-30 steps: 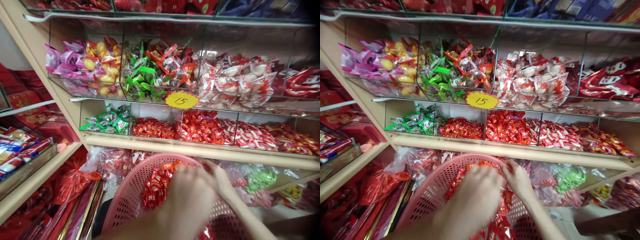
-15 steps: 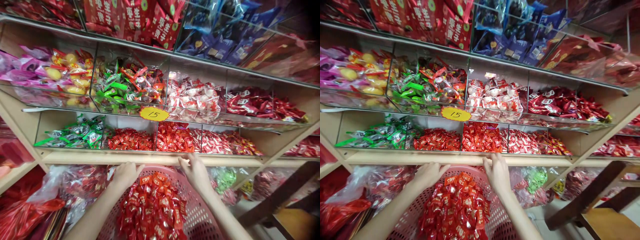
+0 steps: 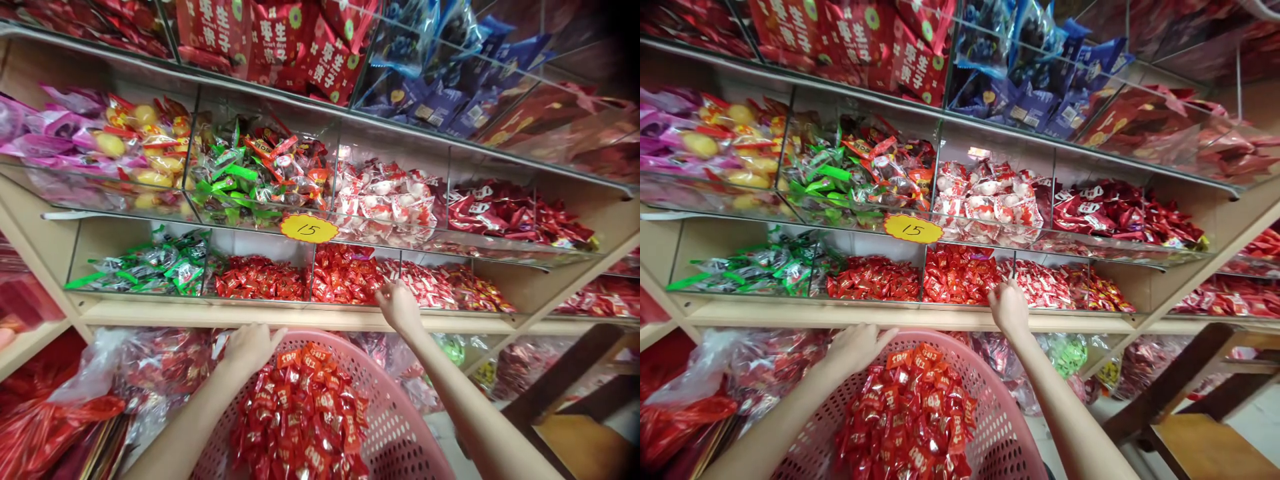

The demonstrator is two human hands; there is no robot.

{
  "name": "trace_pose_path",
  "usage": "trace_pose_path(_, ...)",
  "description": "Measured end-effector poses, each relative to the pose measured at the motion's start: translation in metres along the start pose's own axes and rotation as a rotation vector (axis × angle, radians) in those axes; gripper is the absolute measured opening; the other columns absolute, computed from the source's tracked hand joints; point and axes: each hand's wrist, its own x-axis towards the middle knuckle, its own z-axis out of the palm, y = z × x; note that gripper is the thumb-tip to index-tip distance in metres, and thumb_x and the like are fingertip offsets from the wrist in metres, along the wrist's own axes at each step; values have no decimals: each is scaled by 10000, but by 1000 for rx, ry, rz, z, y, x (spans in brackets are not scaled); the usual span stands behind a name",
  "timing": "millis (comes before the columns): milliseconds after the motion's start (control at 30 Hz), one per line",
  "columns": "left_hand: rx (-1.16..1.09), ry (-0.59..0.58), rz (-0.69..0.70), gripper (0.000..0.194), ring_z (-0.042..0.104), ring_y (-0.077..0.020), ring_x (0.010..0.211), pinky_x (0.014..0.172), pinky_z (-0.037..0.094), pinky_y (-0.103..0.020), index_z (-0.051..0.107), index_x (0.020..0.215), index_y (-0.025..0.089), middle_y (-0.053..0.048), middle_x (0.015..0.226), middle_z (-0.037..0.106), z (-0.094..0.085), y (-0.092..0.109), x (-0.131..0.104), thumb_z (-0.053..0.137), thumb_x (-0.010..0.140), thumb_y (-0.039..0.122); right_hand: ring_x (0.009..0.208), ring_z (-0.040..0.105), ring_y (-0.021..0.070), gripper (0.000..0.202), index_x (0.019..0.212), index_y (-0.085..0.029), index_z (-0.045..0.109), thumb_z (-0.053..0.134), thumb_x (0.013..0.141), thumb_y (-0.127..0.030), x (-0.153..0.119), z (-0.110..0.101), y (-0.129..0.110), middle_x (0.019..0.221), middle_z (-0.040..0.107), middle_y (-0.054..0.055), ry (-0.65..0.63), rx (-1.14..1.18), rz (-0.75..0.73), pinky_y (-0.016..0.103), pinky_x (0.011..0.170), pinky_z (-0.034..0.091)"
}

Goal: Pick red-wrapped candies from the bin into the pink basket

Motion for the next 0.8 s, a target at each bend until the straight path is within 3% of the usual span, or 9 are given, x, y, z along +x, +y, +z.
trace_pose_path(167, 58, 18, 24, 634, 620, -309, 897, 774, 455, -394, 686, 908, 112, -195, 935, 668, 2, 0, 1, 251, 853, 570, 708, 496, 172, 274, 699, -175, 539, 420, 842, -377, -30, -16, -1, 787, 550, 63, 112, 406, -110, 285, 665, 396)
trace_pose_path(267, 85, 36, 38, 653, 625, -326, 872, 750, 461, -417, 690, 892, 107, -196, 906, 673, 3, 1, 0, 236, 855, 576, 655, 485, 149, 297, 772, -179, 538, 398, 867, -423, -66, -25, -14, 745, 545, 34, -45, 631, -111, 251, 609, 393)
trace_pose_path(367, 102, 35, 53, 661, 629, -340, 852, 733, 465, -440, 692, 888, 109, -189, 870, 680, 4, 2, 0, 222, 860, 573, 615, 477, 136, 300, 794, -181, 521, 369, 886, -423, -101, -20, -26, 678, 528, 8, -238, 755, -114, 226, 575, 385)
trace_pose_path(567, 137, 22, 36, 655, 628, -337, 866, 741, 469, -433, 688, 882, 101, -184, 891, 678, 3, 2, 1, 233, 857, 572, 533, 492, 141, 239, 750, -209, 449, 329, 899, -352, -130, 6, -23, 584, 517, -17, -367, 562, -170, 237, 542, 338)
trace_pose_path(800, 141, 15, 34, 635, 628, -332, 870, 739, 470, -426, 683, 887, 107, -175, 901, 679, 1, 3, -1, 239, 860, 560, 529, 535, 143, 140, 678, -217, 420, 385, 811, -241, -134, 1, -20, 578, 562, -15, -408, 441, -74, 235, 538, 329)
